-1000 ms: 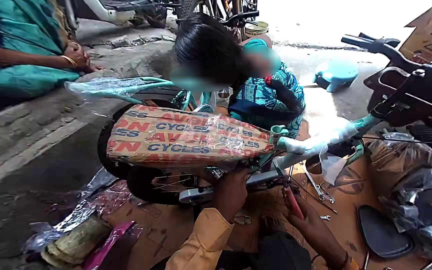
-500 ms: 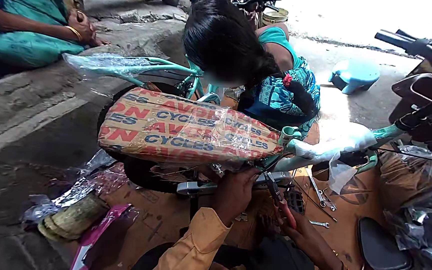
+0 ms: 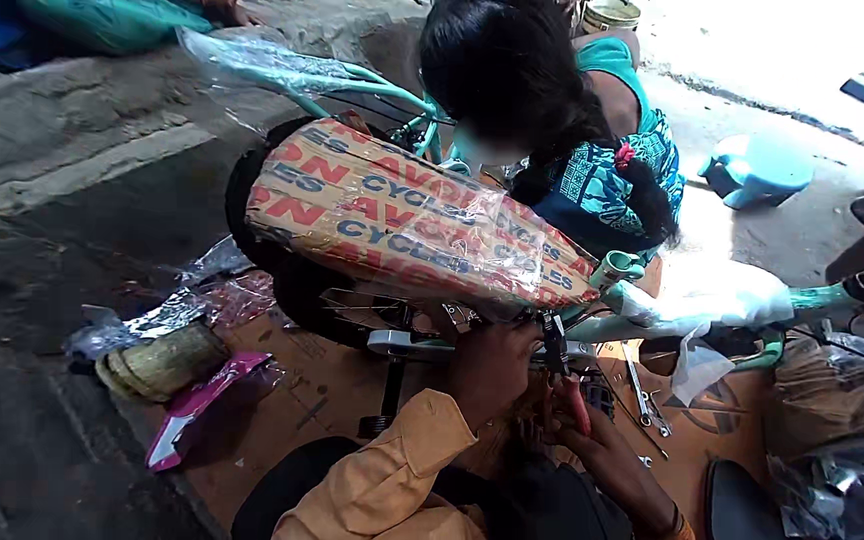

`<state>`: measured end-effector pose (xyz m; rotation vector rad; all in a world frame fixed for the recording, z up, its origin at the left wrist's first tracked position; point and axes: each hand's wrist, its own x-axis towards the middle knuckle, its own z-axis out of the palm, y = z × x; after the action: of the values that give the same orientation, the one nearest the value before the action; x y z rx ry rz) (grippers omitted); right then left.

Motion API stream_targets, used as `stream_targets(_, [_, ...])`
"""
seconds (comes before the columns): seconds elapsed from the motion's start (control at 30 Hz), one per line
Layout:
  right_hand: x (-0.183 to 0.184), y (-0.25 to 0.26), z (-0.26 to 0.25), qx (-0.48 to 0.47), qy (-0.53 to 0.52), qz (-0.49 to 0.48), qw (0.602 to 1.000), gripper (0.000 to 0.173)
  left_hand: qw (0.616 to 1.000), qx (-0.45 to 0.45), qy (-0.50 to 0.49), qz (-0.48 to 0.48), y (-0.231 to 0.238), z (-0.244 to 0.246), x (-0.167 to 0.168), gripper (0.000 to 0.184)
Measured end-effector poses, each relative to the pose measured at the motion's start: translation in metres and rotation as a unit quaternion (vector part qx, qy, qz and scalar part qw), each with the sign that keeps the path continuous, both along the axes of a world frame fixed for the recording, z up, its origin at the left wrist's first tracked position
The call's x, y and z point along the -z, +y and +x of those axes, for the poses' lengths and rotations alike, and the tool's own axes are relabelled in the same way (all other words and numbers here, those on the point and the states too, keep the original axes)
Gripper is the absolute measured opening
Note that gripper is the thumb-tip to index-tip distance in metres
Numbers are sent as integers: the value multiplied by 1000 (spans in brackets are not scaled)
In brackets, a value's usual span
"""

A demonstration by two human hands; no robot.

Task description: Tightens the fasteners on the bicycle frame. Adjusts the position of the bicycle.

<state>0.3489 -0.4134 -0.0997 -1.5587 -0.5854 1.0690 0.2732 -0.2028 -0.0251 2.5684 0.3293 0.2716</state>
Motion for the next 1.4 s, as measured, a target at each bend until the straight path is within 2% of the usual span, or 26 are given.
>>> stream_targets(0.13, [0,1,3,-1,-31,-7,999,48,1000,7,-4,4,-3,0,-2,19])
stream_targets(0.3, [1,2,0,8,-117,-46,992,35,1000,7,22,-4,-3,-1,-4,20])
stream_targets(0.4, [12,1,-5,34,-119,-44,991,33,1000,16,-6,-18,-4,-3,1,19])
stream_targets(0.47, [19,3,-10,51,-107,-45,992,31,999,29,-15,-40,0,-4,4,20])
stream_targets(0.53, [21,4,-13,60,-94,-54,992,30,994,36,-10,-107,4,-9,7,22])
stream_targets(0.57, [19,4,-15,63,-90,-54,992,29,984,32,-8,-177,7,-14,10,25])
stream_targets(0.63, [15,3,-15,62,-80,-43,994,27,940,18,-30,-340,8,-25,24,38])
stream_targets(0.73, [10,3,-14,53,-32,-1,998,25,820,63,-49,-567,2,-32,64,54])
stream_targets(0.83, [8,7,-17,38,35,43,998,25,751,103,19,-652,-25,-19,76,52])
stream_targets(0.9, [9,7,-17,33,72,75,994,26,662,148,16,-734,-38,2,78,49])
stream_targets(0.93, [8,7,-16,35,84,82,992,26,637,158,10,-755,-42,13,76,38])
stream_targets(0.97, [4,5,-13,35,93,86,991,23,629,156,6,-761,-47,22,68,24])
stream_targets(1.0, [-1,2,-9,37,101,94,990,19,633,163,6,-757,-50,30,59,17])
stream_targets(1.07, [-10,-4,-2,30,105,114,987,17,639,198,-5,-744,-56,39,50,19])
stream_targets(1.13, [-14,-12,3,-4,136,119,984,33,648,225,-22,-728,-56,41,62,23])
stream_targets(1.2, [-15,-16,5,-35,183,120,975,48,631,247,-44,-735,-56,39,80,23])
stream_targets(1.33, [-15,-8,-10,20,156,95,983,22,624,233,-75,-742,-61,33,92,23])
stream_targets(1.4, [-12,-2,-14,52,140,96,984,17,611,218,-88,-756,-64,33,93,25])
